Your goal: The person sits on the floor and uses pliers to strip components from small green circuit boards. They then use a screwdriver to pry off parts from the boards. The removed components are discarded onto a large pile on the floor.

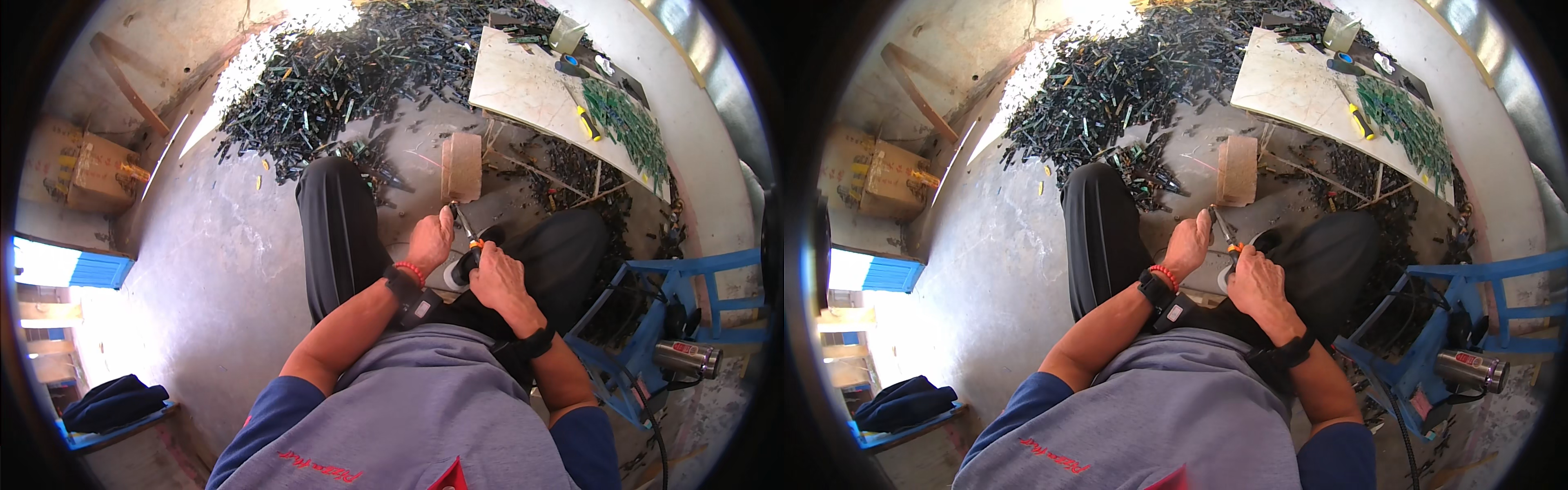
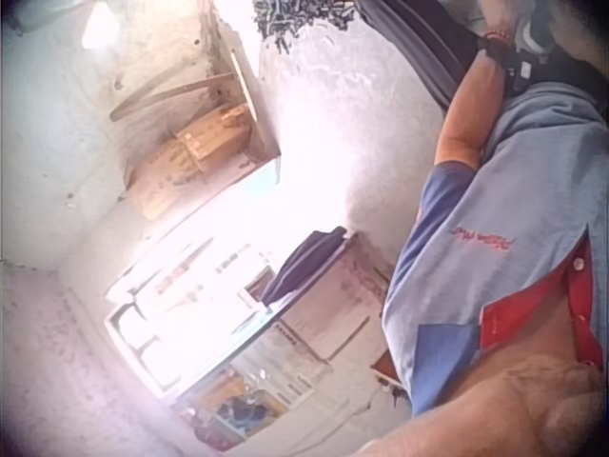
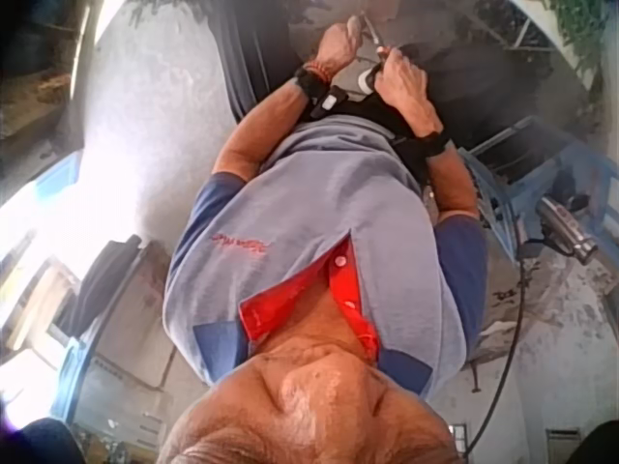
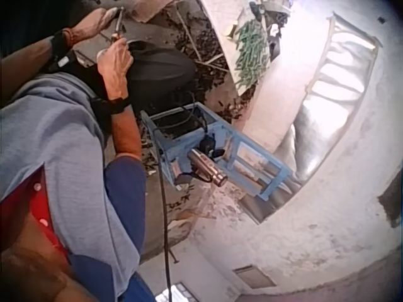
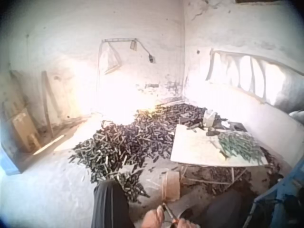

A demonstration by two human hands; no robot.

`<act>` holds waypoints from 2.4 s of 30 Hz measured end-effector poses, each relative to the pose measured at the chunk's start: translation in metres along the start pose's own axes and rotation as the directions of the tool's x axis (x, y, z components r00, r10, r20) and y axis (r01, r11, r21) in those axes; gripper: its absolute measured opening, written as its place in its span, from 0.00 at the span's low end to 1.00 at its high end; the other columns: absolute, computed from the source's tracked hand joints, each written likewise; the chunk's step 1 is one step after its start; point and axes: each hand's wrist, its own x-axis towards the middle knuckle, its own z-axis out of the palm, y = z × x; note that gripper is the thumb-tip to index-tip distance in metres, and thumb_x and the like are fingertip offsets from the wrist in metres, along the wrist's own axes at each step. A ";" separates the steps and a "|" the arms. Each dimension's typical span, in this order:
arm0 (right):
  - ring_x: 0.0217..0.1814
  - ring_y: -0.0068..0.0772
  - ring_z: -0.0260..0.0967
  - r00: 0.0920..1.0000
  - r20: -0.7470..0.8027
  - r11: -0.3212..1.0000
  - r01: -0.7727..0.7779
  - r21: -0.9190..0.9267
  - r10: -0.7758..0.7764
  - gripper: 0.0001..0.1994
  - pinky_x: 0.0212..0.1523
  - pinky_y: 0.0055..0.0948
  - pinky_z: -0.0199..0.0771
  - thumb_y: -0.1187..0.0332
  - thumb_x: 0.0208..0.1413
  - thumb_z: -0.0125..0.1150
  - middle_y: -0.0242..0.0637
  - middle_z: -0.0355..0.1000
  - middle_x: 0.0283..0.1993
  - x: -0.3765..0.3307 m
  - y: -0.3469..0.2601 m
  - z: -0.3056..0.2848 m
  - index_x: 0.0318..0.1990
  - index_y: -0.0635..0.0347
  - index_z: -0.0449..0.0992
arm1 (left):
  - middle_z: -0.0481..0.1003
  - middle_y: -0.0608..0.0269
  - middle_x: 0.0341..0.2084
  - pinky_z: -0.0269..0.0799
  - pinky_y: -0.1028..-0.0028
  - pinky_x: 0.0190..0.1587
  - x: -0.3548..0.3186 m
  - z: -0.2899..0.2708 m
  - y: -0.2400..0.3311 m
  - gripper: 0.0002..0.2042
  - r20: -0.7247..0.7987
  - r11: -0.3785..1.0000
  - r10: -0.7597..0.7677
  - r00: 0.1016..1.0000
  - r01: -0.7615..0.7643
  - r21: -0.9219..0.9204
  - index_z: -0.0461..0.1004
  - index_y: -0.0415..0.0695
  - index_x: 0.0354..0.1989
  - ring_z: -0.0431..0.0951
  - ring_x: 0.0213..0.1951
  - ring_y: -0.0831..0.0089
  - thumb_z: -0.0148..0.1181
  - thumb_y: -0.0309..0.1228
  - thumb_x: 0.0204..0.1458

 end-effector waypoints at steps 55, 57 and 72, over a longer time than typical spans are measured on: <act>0.29 0.36 0.74 0.770 0.467 -0.105 -0.559 0.823 -0.435 0.20 0.15 0.18 0.61 0.68 0.43 0.50 0.43 0.73 0.34 0.008 0.044 -0.002 0.46 0.67 0.72 | 0.65 0.47 0.12 0.65 0.57 0.32 0.007 -0.003 -0.006 0.35 0.164 0.980 0.056 0.985 -0.023 -0.195 0.68 0.33 0.17 0.66 0.20 0.52 0.33 0.53 0.65; 0.27 0.32 0.72 0.771 0.473 -0.079 -0.552 0.830 -0.426 0.20 0.14 0.17 0.58 0.66 0.43 0.49 0.41 0.73 0.33 0.008 0.043 -0.004 0.44 0.68 0.73 | 0.65 0.45 0.13 0.65 0.56 0.32 0.007 -0.002 -0.008 0.35 0.160 0.983 0.070 0.985 -0.041 -0.177 0.69 0.33 0.17 0.66 0.20 0.49 0.33 0.52 0.65; 0.28 0.35 0.74 0.812 0.509 0.207 -0.466 0.860 -0.287 0.20 0.16 0.20 0.65 0.69 0.42 0.49 0.44 0.74 0.32 0.009 0.039 -0.006 0.45 0.68 0.72 | 0.63 0.48 0.11 0.63 0.56 0.30 0.007 0.000 -0.009 0.35 0.135 0.984 0.064 0.989 -0.040 -0.172 0.67 0.32 0.16 0.63 0.19 0.52 0.34 0.52 0.66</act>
